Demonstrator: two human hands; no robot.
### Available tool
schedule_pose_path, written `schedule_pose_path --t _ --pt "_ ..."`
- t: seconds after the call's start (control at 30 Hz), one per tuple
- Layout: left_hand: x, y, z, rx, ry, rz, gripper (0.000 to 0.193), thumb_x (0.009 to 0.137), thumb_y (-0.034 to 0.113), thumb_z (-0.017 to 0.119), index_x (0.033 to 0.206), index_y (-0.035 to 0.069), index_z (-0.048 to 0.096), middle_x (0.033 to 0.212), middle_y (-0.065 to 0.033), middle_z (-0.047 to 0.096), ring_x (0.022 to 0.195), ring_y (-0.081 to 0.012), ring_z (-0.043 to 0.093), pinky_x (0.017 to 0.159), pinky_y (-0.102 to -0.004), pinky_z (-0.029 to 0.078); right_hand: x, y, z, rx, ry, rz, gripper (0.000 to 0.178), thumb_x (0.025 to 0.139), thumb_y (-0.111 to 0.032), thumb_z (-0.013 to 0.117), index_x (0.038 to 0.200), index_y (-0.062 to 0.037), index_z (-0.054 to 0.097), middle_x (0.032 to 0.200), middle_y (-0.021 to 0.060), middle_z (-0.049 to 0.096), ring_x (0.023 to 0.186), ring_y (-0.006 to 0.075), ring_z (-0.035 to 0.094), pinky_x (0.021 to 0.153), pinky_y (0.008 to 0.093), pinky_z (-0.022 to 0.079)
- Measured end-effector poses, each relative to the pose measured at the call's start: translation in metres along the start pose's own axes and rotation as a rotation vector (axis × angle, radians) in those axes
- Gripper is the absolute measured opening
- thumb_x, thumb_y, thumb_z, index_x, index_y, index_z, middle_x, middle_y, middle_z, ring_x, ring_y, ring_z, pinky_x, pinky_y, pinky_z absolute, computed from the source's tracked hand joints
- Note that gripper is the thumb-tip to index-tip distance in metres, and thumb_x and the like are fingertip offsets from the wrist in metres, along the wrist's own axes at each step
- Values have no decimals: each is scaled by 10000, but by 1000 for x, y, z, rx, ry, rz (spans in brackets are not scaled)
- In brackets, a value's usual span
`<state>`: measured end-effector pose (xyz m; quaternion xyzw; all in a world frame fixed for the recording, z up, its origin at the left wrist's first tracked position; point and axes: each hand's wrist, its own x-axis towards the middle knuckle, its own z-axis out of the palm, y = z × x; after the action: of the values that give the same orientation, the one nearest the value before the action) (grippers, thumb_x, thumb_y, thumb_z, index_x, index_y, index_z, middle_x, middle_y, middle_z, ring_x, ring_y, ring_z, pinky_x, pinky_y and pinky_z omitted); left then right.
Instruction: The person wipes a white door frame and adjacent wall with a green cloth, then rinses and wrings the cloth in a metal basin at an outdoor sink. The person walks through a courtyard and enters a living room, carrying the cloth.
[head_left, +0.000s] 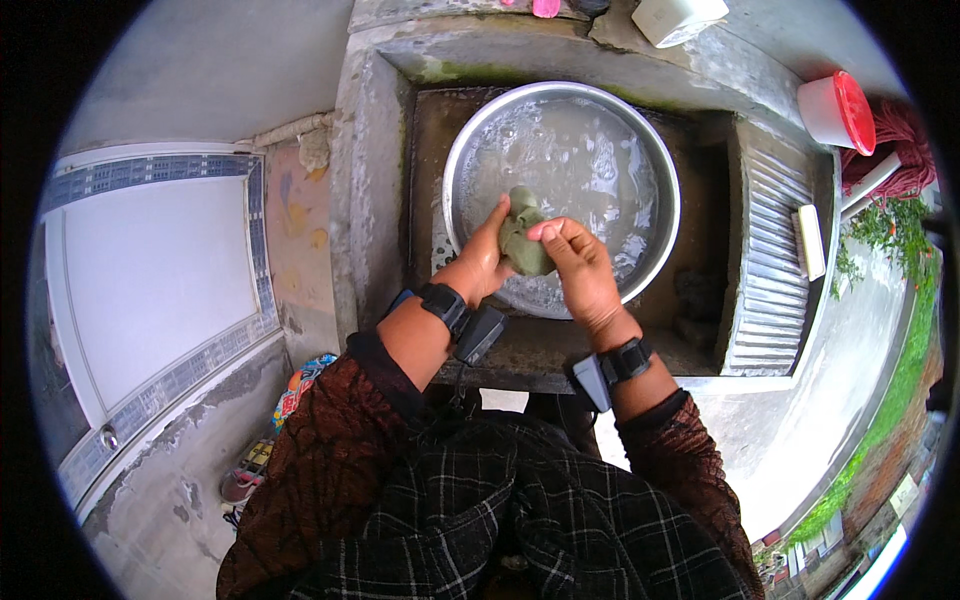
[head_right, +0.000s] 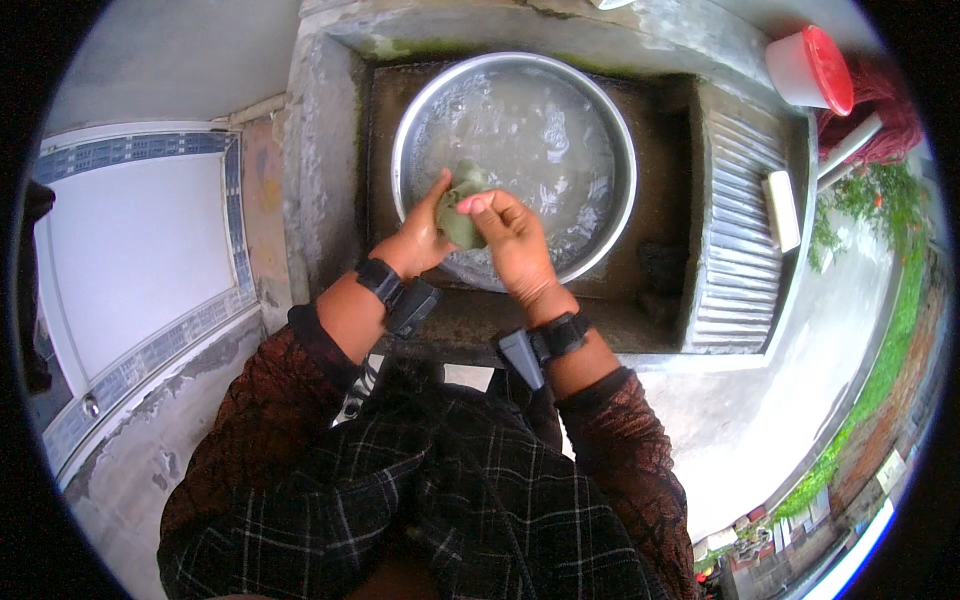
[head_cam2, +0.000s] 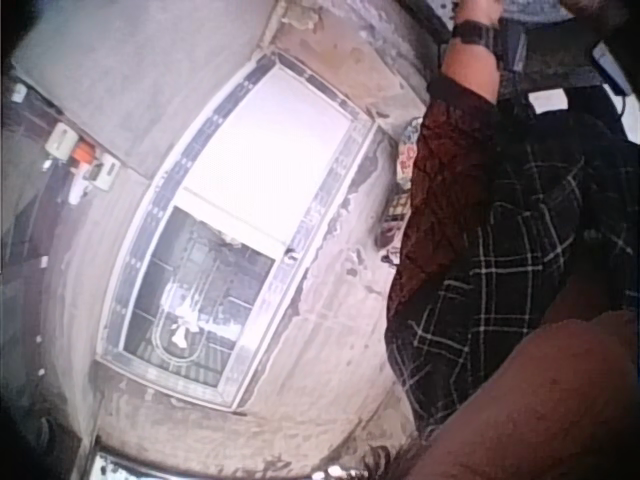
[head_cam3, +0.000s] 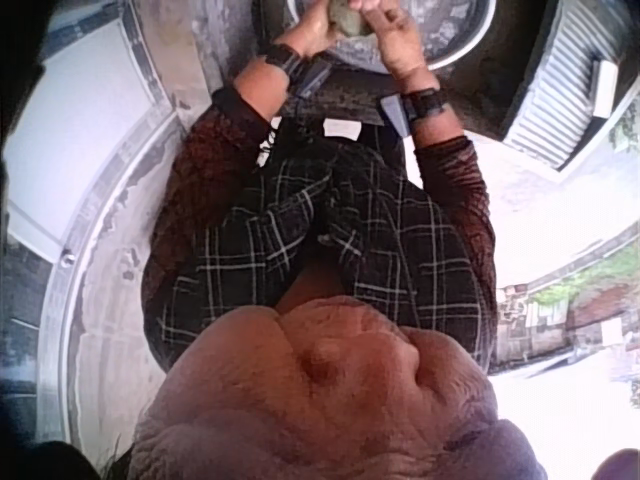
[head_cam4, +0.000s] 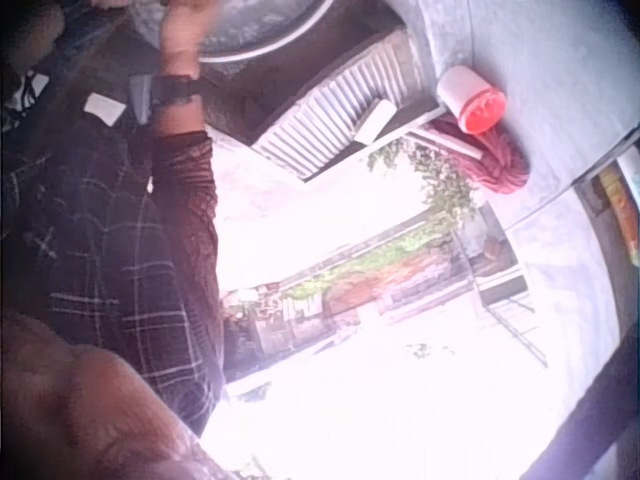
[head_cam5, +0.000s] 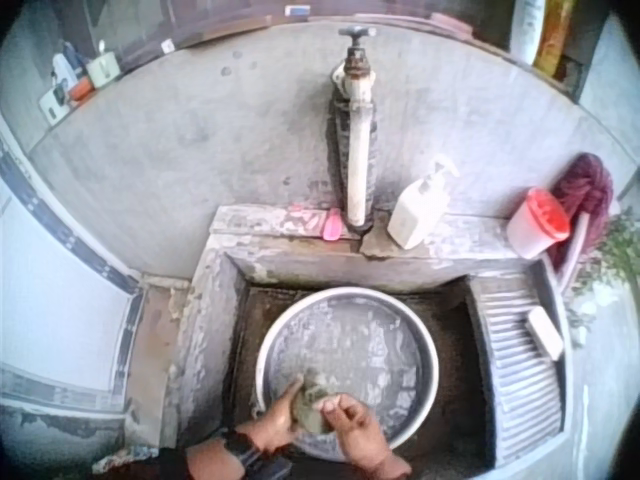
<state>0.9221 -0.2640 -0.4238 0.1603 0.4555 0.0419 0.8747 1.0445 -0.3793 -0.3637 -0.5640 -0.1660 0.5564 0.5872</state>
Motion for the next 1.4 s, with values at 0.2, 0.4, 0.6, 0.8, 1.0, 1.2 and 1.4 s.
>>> schedule_pose_path --t 0.2,0.4,0.6,0.8,1.0,1.2,1.4 --pt "-17 -6 9 -144 -21 87 363 1038 341 554 1269 64 597 1168 -72 660 1031 -209 650 884 -372 560 -4 12 39 -589 212 -238 428 926 -247 734 1265 -53 561 1033 183 698 1022 358 666 886 412 523" --pt "-22 -20 27 -8 -27 161 386 1087 303 450 1400 80 494 1327 -66 585 1186 -190 592 999 -364 501 24 24 15 -746 331 -313 380 991 -387 609 1131 -34 608 839 284 675 818 499 654 702 517 529" --pt "-31 -2 17 293 -159 223 540 1096 398 423 1588 199 320 1519 -123 446 1358 -270 471 1099 -422 421 32 31 -36 -704 392 -225 424 1016 -418 563 1102 -9 634 867 228 711 805 439 685 716 471 530" --pt "-43 29 -2 635 65 287 518 1082 491 371 1578 349 322 1672 -143 186 1538 -393 136 1209 -563 211 -1 13 -101 -826 524 -89 174 898 -104 710 1069 -72 695 676 68 641 633 153 602 632 308 501" --pt "-41 28 -17 444 120 292 370 1119 320 377 1455 239 509 1552 -69 384 1354 -236 442 1086 -458 429 -18 14 -107 -1131 211 5 194 853 -143 715 1028 -60 717 908 151 718 895 324 695 824 404 549" --pt "-55 31 -8 448 19 281 312 1114 282 399 1357 203 579 1504 -69 446 1300 -207 482 991 -432 477 19 40 -82 -1229 193 42 694 814 -273 794 1430 -115 519 1425 203 547 1308 373 532 1102 427 446" --pt "-70 37 20 402 -118 365 348 1096 260 445 1382 96 553 1411 -72 537 1183 -190 593 974 -384 521 14 30 -46 -1087 -45 19 825 784 -268 843 1480 -74 445 1401 236 554 1313 366 535 1109 444 433"
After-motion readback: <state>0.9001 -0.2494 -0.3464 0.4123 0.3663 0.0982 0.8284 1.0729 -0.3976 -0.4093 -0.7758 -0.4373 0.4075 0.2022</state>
